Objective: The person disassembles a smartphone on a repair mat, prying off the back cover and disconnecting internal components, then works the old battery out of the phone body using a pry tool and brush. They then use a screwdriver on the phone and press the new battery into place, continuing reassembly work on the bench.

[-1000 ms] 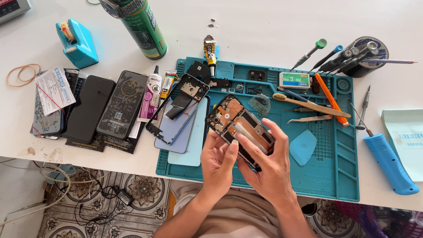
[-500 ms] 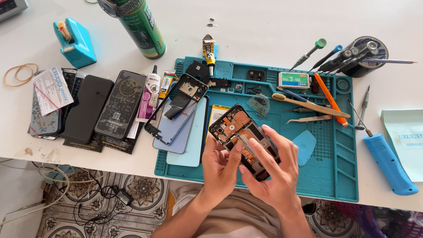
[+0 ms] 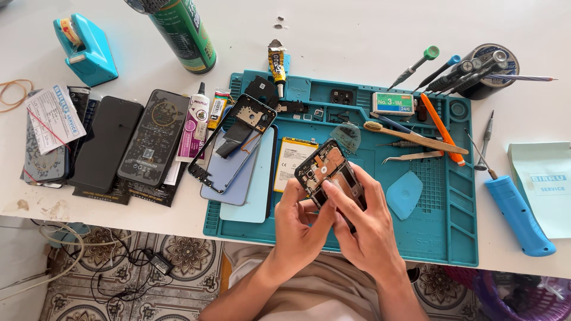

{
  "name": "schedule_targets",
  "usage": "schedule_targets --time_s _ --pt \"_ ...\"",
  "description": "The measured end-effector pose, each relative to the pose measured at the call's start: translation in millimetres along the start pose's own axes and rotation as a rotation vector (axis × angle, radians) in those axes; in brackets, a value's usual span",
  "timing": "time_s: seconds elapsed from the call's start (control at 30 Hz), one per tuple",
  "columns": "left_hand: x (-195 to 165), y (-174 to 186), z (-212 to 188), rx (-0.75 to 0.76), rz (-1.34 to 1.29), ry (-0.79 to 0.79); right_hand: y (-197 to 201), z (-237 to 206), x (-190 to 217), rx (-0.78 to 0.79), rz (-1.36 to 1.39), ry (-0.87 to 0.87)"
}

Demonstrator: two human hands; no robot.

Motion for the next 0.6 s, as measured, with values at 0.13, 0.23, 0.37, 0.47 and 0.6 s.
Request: schedule_targets --time_s 0.13,0.23,0.37,0.47,0.6 --pt "-6.1 -2.1 0.2 0.034 -0.012 -0.016 1.1 1.6 -2.9 0.019 0.124 -0.027" --pt "-9.4 -3.1 1.3 0.048 -0.009 -0.027 -0.4 2.5 -4.9 0.021 0.129 -0.055" --pt "-13.2 -5.0 0.6 0.063 -0.006 -0.051 -1.2 1.8 -8.5 0.012 0.160 -0.098" --pt "-13.5 -6.5 0.2 0.079 0.013 -0.061 0.8 0.9 -9.1 -0.001 0.175 -0.087" --pt "-11.8 -6.2 -0.3 0.075 0.021 -0.062 3.2 -0.2 -10.7 -0.014 0.154 -0.093"
Point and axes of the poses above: each hand's wrist, its own z-axis towards the middle knuckle, its own y-axis out of the back of the hand, x = y × z, the point moved 7 cm from there along z, towards the middle knuckle, and after that the axes turned 6 degrees about z, right-handed, at the moved point
